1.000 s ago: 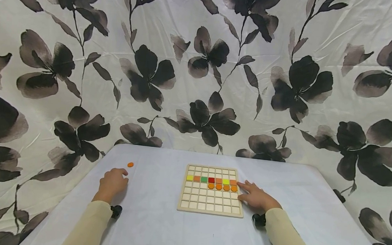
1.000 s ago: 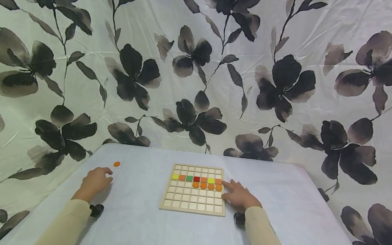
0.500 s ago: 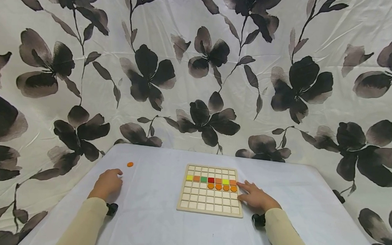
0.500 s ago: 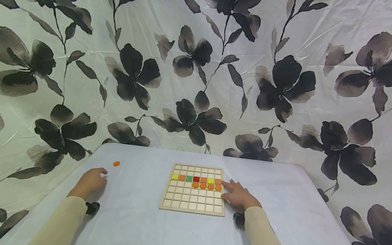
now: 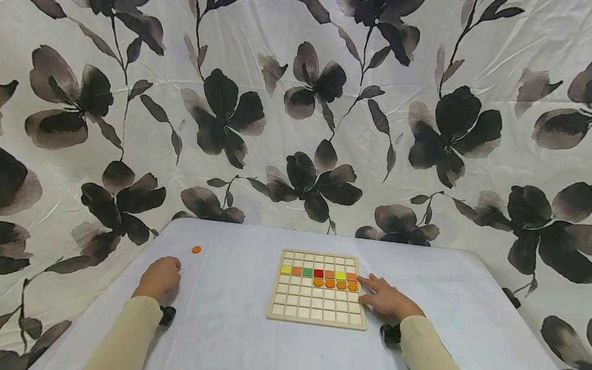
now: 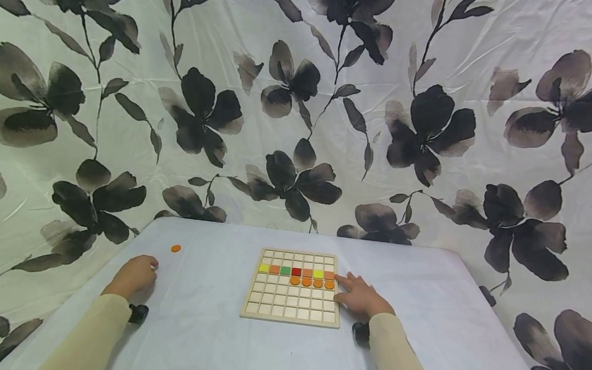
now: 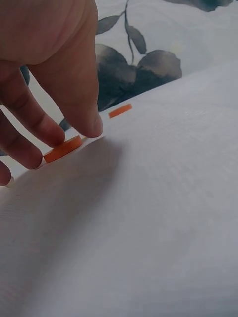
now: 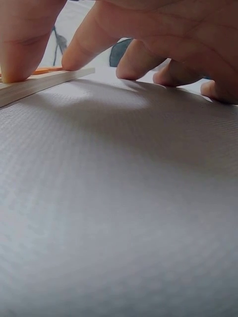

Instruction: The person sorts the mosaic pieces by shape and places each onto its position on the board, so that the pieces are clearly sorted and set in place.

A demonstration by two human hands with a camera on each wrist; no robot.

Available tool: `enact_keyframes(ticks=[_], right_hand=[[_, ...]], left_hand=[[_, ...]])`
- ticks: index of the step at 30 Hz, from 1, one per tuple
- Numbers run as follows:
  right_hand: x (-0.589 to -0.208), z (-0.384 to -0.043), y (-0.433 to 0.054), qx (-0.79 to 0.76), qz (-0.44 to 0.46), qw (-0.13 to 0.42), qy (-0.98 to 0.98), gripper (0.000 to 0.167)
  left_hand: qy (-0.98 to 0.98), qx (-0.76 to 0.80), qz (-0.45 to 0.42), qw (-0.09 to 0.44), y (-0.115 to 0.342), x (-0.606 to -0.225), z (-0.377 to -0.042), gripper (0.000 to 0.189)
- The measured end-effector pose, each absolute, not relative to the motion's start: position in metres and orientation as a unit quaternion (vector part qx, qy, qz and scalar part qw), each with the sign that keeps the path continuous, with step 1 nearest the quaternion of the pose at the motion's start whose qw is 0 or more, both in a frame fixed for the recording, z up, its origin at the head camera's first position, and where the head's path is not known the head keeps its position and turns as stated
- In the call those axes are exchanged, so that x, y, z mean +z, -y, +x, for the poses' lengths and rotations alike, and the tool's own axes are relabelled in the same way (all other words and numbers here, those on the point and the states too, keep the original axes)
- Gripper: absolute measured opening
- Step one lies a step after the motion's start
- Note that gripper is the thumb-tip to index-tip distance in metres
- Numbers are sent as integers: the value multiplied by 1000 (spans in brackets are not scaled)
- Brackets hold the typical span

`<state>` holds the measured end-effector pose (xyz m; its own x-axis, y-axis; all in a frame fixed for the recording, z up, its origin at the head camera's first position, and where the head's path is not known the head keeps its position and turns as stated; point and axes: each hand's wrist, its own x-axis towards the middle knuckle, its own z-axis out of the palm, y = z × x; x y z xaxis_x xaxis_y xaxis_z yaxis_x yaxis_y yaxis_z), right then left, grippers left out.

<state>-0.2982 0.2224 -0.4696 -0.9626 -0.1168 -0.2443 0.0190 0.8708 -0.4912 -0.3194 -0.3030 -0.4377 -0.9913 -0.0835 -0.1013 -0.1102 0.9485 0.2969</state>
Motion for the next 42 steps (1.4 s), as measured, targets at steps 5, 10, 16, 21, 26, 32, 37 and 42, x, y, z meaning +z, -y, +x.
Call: enact_keyframes(ticks=[5, 10, 16, 21, 26, 32, 37, 42], right_hand=[[-470, -298, -222, -256, -21, 138, -956, 62], [-469, -299, -223, -263, -19, 142, -954, 63], [-468, -299, -225, -252, -25, 136, -958, 61], [-469, -298, -225, -257, -24, 136, -956, 62], [-471, -296, -226, -273, -27, 136, -952, 61], [-472, -296, -225, -275, -24, 137, -951, 61], [-472, -297, -225, -265, -18, 138, -954, 62], [-470, -297, -225, -264, -16, 143, -954, 62]], left_hand=[[-988, 147, -35, 38, 308, -439, -323, 31], [-986, 156, -37, 38, 313, -438, -326, 23], [-984, 169, -39, 34, 318, -440, -329, 19], [-982, 179, -49, 35, 320, -443, -330, 16], [-979, 191, -65, 32, 320, -446, -330, 17], [-976, 195, -79, 47, 317, -444, -330, 24], [-975, 204, -75, 56, 316, -442, -330, 29], [-970, 223, -72, 69, 313, -439, -330, 32]])
